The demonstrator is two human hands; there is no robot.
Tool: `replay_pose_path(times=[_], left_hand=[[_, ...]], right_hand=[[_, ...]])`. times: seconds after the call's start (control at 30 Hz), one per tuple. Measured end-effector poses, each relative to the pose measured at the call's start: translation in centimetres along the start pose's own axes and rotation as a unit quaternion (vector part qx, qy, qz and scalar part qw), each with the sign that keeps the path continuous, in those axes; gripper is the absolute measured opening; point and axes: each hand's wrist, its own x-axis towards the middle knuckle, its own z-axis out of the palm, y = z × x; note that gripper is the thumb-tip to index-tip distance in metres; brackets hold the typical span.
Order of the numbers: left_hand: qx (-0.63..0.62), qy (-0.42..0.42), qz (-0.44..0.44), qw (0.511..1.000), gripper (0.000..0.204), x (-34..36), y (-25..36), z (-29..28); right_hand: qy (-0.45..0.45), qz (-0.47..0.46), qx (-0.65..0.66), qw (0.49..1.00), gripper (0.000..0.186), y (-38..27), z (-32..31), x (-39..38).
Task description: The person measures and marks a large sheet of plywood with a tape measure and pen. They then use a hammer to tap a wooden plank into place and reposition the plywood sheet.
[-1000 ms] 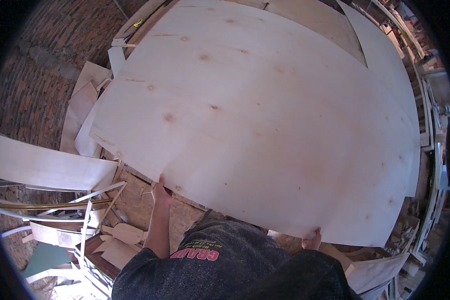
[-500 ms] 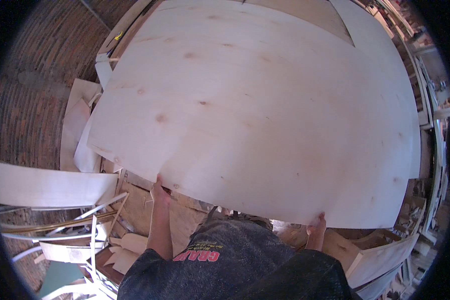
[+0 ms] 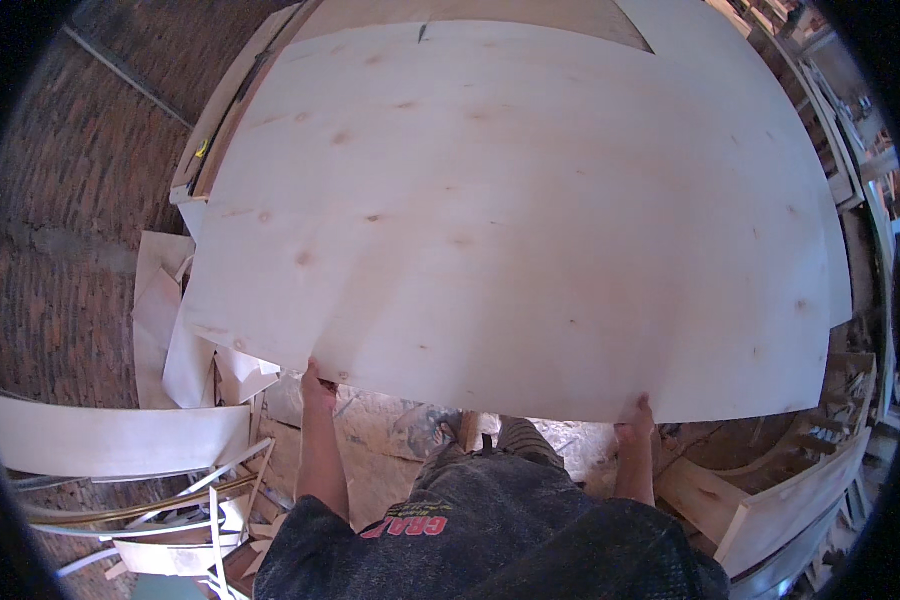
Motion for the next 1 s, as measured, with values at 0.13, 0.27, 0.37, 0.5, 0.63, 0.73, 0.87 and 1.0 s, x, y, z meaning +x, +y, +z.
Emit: replay_pose_path(times=[0.13, 0.27, 0.37, 0.5, 0.63, 0.73, 0.87, 1.0], left_hand=[[0.01, 0.001, 0.008, 1.0, 0.035, 2.9, 0.7, 1.1], [0.009, 0.0, 0.002, 1.0, 0.033, 3.8, 1.8, 5.3], [0.021, -0.006, 0.008, 1.0, 0.031, 4.6, 2.9, 8.5], [0.051, -0.008, 0.0, 0.999, 0.03, 6.4, 4.0, 12.6], [0.036, -0.03, -0.026, 0.999, 0.029, 9.0, 4.6, 15.0], [0.042, -0.077, -0.032, 0.996, 0.03, 10.8, 4.1, 16.5], [0.024, -0.101, -0.04, 0.994, 0.035, 11.4, 3.0, 12.8], [-0.012, -0.006, -0.113, 0.994, 0.046, 9.1, 3.2, 14.3]], right_hand=[[0.037, -0.007, 0.014, 0.999, 0.042, 0.1, 3.4, 1.8], [0.085, -0.006, 0.036, 0.996, 0.042, -0.8, 7.4, 3.7], [0.117, -0.027, 0.023, 0.992, 0.045, -1.2, 10.0, 6.3], [0.136, -0.027, -0.019, 0.99, 0.046, -1.9, 13.2, 9.5], [0.088, -0.02, -0.056, 0.994, 0.045, -3.0, 14.1, 12.5], [0.0, -0.086, -0.176, 0.981, 0.047, -3.3, 9.4, 16.3], [0.187, -0.002, -0.103, 0.977, 0.06, -1.5, 13.5, 12.5], [0.232, 0.036, -0.078, 0.969, 0.082, 2.0, 14.8, 7.2]])
